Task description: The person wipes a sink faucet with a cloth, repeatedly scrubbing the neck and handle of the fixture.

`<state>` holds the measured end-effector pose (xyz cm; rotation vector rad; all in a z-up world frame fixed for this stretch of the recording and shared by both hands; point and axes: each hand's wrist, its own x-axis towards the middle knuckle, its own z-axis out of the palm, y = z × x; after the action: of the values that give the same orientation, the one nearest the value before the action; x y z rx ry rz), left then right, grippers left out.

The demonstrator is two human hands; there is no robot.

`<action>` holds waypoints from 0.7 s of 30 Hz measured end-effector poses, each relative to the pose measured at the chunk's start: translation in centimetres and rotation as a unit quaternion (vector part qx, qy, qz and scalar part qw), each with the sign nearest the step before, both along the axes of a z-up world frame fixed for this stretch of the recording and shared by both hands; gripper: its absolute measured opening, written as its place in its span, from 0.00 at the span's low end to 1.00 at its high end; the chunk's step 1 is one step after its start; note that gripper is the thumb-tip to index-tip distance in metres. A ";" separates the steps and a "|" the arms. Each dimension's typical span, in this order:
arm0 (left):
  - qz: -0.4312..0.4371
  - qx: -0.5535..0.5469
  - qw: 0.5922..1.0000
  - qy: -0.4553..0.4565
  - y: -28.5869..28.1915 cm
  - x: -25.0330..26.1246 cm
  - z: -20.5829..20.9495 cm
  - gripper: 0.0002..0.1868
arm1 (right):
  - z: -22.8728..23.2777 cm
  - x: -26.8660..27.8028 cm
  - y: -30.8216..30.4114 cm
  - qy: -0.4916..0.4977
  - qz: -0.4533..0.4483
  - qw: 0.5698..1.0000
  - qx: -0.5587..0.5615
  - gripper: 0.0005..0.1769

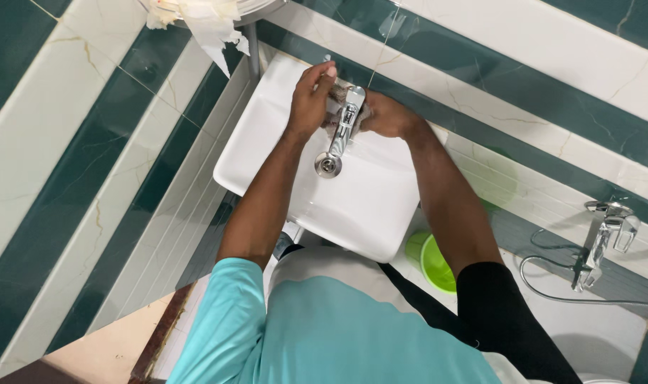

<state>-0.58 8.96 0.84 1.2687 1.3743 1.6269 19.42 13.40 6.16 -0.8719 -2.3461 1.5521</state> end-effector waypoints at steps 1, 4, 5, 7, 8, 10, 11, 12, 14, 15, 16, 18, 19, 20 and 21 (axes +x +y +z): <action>-0.042 0.013 0.999 -0.026 0.3 0.5 0.8 0.22 | -0.4 0.8 0.3 0.003 0.001 1.000 0.002 0.38; -0.099 -0.071 0.990 -0.072 0.3 1.7 3.0 0.34 | -2.2 1.1 0.6 0.178 -0.003 0.951 -0.252 0.41; -0.118 -0.168 0.974 -0.096 0.4 2.1 3.5 0.39 | -3.0 0.8 0.2 0.260 -0.040 0.915 -0.306 0.36; -0.124 -0.145 0.977 -0.093 0.9 2.9 3.8 0.41 | -4.4 0.0 0.3 0.337 -0.076 0.868 -0.356 0.34; -0.133 -0.129 0.979 -0.089 0.9 3.2 3.6 0.44 | -5.3 -1.2 0.2 0.333 -0.140 0.872 -0.330 0.34; -0.138 -0.156 0.976 -0.062 1.3 3.2 3.2 0.43 | -6.5 -2.5 0.3 0.331 -0.205 0.871 -0.301 0.36; -0.143 -0.181 0.972 -0.035 1.3 3.3 3.0 0.41 | -6.8 -3.0 0.3 0.332 -0.214 0.879 -0.267 0.37; -0.145 -0.180 0.972 -0.032 1.2 3.3 2.8 0.41 | -6.9 -3.3 0.6 0.334 -0.224 0.886 -0.232 0.40; -0.172 -0.157 0.967 -0.107 0.5 3.4 2.6 0.34 | -7.0 -3.6 1.0 0.334 -0.247 0.875 -0.251 0.35; -0.173 -0.160 0.966 -0.106 0.1 3.5 2.6 0.34 | -7.1 -3.7 0.9 0.330 -0.268 0.864 -0.270 0.31; -0.160 -0.173 0.966 -0.105 -0.1 3.5 2.8 0.31 | -7.1 -3.5 0.9 0.330 -0.269 0.864 -0.270 0.31; -0.146 -0.185 0.966 -0.103 -0.4 3.7 3.0 0.29 | -6.8 -3.3 0.8 0.343 -0.245 0.852 -0.310 0.25; -0.146 -0.182 0.963 -0.133 -0.4 3.9 3.1 0.28 | -6.4 -3.1 0.8 0.343 -0.244 0.853 -0.309 0.25; -0.144 -0.180 0.960 -0.162 -0.4 3.8 3.2 0.27 | -6.0 -3.1 0.7 0.336 -0.238 0.859 -0.306 0.23; -0.142 -0.179 0.960 -0.162 -0.3 3.8 3.5 0.27 | -5.6 -3.1 0.7 0.329 -0.232 0.864 -0.302 0.21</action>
<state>3.22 8.64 4.32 0.8916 1.1565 1.2524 16.32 14.10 0.57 -0.7559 -1.0891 1.9599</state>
